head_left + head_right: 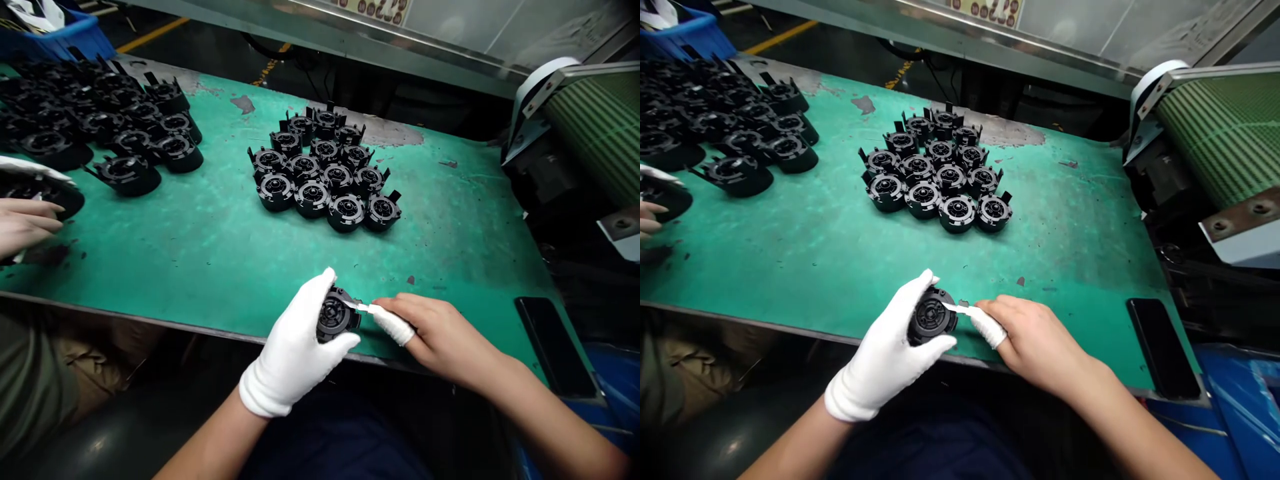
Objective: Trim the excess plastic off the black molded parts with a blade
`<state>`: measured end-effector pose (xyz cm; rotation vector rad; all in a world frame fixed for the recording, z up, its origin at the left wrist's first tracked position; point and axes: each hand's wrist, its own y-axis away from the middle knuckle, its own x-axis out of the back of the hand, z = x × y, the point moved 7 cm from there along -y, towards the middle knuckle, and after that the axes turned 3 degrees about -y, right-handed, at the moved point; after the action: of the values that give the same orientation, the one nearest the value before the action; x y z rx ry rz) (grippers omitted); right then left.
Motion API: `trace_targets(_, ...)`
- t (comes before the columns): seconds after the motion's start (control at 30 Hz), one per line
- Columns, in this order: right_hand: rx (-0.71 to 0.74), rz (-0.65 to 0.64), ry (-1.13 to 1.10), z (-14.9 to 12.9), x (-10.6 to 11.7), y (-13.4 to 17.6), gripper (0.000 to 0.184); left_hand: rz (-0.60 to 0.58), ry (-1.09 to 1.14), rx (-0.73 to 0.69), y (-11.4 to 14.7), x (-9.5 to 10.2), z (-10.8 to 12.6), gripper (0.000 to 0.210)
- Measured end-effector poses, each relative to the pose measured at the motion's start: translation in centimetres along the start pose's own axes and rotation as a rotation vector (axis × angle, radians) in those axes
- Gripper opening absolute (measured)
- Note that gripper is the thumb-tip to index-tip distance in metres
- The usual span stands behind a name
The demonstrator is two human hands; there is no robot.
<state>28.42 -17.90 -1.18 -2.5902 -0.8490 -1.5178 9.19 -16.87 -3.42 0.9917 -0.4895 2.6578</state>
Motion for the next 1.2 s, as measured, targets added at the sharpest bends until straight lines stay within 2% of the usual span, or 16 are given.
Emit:
trace_targets(0.13,0.036,-0.023,0.001,0.0,0.3,-0.8,0.031,-0.036,0.017,0.054,-0.3,-0.1,0.6,0.095)
trace_targets(0.33,0.099,-0.088,-0.001,0.4,0.6,-1.6,0.031,0.034,0.042,0.15,-0.8,-0.1,0.5,0.079)
trace_targets(0.57,0.075,-0.09,0.085,0.5,-0.1,-1.6,0.032,0.036,0.052,0.152,-0.7,-0.5,0.1,0.076)
trace_targets(1.2,0.129,-0.054,0.038,0.5,0.3,-1.4,0.031,0.061,0.042,0.128,-0.7,-0.6,0.0,0.076)
